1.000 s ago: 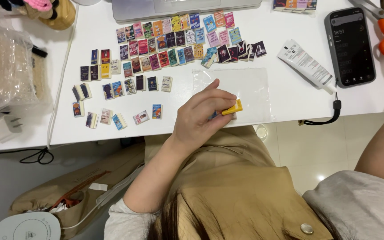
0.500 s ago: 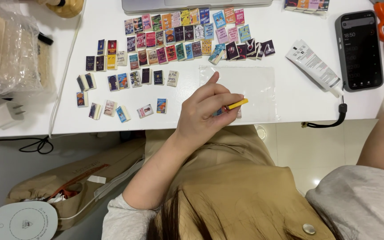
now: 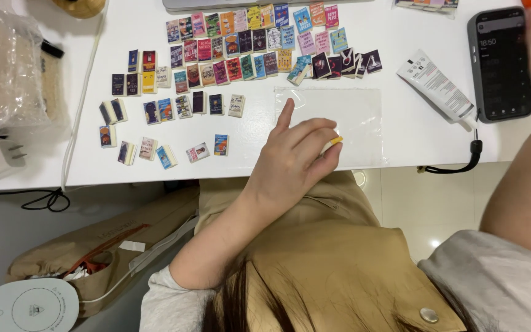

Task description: Assembling miniature books by sorting covers, bagging them, and gluing components.

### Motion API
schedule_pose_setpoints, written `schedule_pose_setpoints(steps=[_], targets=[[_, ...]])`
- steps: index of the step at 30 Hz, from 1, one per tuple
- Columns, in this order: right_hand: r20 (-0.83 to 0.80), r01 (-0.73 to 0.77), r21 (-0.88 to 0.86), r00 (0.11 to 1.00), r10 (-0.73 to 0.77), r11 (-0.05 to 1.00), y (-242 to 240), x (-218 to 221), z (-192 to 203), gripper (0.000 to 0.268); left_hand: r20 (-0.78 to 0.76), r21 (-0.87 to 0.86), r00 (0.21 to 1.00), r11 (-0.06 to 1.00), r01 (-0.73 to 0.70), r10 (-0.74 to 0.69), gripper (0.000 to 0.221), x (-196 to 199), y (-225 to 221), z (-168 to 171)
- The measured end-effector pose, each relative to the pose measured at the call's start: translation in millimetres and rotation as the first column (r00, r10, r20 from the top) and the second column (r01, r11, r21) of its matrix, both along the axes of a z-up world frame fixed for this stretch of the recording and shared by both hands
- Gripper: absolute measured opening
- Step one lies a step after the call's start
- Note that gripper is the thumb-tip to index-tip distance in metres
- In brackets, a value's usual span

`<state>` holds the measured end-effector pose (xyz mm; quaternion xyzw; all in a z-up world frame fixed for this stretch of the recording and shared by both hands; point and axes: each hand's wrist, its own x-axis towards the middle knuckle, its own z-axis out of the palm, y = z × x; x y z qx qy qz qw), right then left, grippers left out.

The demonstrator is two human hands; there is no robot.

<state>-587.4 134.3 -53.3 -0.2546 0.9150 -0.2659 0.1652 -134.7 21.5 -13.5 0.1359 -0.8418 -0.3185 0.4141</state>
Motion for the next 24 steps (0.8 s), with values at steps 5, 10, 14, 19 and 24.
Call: schedule_pose_setpoints(steps=[5, 10, 14, 19, 24], targets=[[-0.364, -0.804, -0.429, 0.571, 0.736, 0.412, 4.1, 208.0, 84.5, 0.014, 0.147, -0.108, 0.989, 0.994, 0.03, -0.014, 0.013, 1.2, 8.7, 15.6], [-0.291, -0.774, -0.54, 0.539, 0.79, 0.329, -2.6, 275.2, 75.2, 0.022, 0.242, -0.129, 0.969, 0.988, 0.084, -0.051, 0.017, 2.7, 12.0, 20.1], [-0.331, -0.727, -0.584, 0.619, 0.712, 0.36, -1.1, 283.4, 62.8, 0.01, 0.252, -0.024, 0.96, 0.991, 0.131, -0.121, 0.011, 2.4, 10.8, 21.1], [-0.321, -0.707, -0.574, 0.659, 0.681, 0.413, 4.7, 270.2, 56.7, 0.006, 0.215, 0.027, 0.972, 0.995, 0.091, -0.095, 0.011, -4.1, 11.5, 9.5], [-0.675, -0.769, -0.052, 0.498, 0.545, 0.638, 19.5, 195.4, 51.2, 0.018, 0.096, 0.353, 0.991, 0.934, 0.052, -0.091, 0.019, 4.2, -13.3, 21.6]])
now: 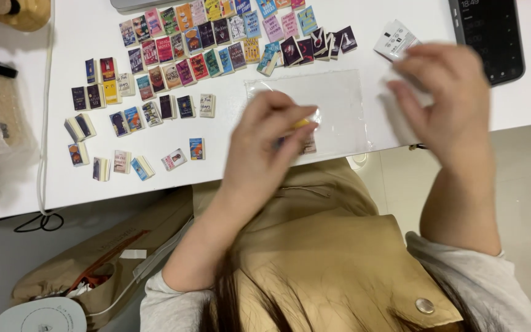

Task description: Assembling miniature books by sorting covers, bagging them, and gluing components.

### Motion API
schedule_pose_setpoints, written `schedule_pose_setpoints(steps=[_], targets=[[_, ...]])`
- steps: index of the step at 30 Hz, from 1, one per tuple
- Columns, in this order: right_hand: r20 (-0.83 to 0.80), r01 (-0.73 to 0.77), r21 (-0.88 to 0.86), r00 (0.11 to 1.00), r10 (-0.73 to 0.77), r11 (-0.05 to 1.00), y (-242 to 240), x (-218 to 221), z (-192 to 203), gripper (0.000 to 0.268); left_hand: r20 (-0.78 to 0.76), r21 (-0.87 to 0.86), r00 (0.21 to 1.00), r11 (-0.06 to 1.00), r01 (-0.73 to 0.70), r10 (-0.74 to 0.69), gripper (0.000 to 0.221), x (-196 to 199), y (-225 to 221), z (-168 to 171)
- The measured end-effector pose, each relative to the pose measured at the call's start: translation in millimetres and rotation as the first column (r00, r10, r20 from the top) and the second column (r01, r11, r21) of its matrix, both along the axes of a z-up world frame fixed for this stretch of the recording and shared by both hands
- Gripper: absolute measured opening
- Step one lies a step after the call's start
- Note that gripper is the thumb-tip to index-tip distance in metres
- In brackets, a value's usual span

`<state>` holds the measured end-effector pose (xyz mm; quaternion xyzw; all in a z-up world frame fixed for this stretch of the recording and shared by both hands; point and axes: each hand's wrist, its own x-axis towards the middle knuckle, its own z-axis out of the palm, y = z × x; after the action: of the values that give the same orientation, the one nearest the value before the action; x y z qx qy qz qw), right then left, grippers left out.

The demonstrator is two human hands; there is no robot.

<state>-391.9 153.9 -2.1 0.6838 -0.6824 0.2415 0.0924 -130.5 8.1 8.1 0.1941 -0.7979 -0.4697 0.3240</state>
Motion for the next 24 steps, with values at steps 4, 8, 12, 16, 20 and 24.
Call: schedule_pose_setpoints(steps=[4, 8, 12, 16, 20, 24], targets=[[-0.232, 0.252, 0.138, 0.948, -0.216, 0.958, 9.5, -18.0, -11.7, 0.039, 0.036, -0.238, 0.98, 0.954, -0.179, 0.193, 0.017, 12.0, -17.5, 11.3], [-0.39, 0.31, 0.166, 0.893, -0.227, 0.936, 5.4, -18.7, -18.2, 0.044, 0.097, -0.152, 0.979, 0.975, -0.163, 0.179, 0.02, 13.9, -19.0, 20.5], [-0.405, 0.387, 0.175, 0.866, -0.293, 0.905, 5.8, -23.1, -21.0, 0.044, 0.107, -0.034, 0.994, 0.999, -0.028, 0.031, 0.024, 1.3, -16.5, 14.3], [-0.103, 0.246, 0.11, 0.966, -0.235, 0.963, 18.8, -21.7, -10.9, 0.049, 0.097, -0.021, 0.99, 0.994, 0.11, -0.107, 0.027, -29.8, -7.6, -14.1], [0.703, 0.259, -0.031, 0.692, -0.163, 0.965, 28.3, -3.8, -4.6, 0.025, 0.25, -0.073, 0.931, 0.954, 0.29, -0.264, 0.014, -59.6, 5.0, -29.1], [0.989, 0.405, -0.085, 0.142, 0.029, 0.91, 29.5, 6.5, -1.8, 0.053, 0.314, -0.333, 0.938, 0.909, 0.252, -0.144, 0.016, -77.6, 4.2, -43.1]])
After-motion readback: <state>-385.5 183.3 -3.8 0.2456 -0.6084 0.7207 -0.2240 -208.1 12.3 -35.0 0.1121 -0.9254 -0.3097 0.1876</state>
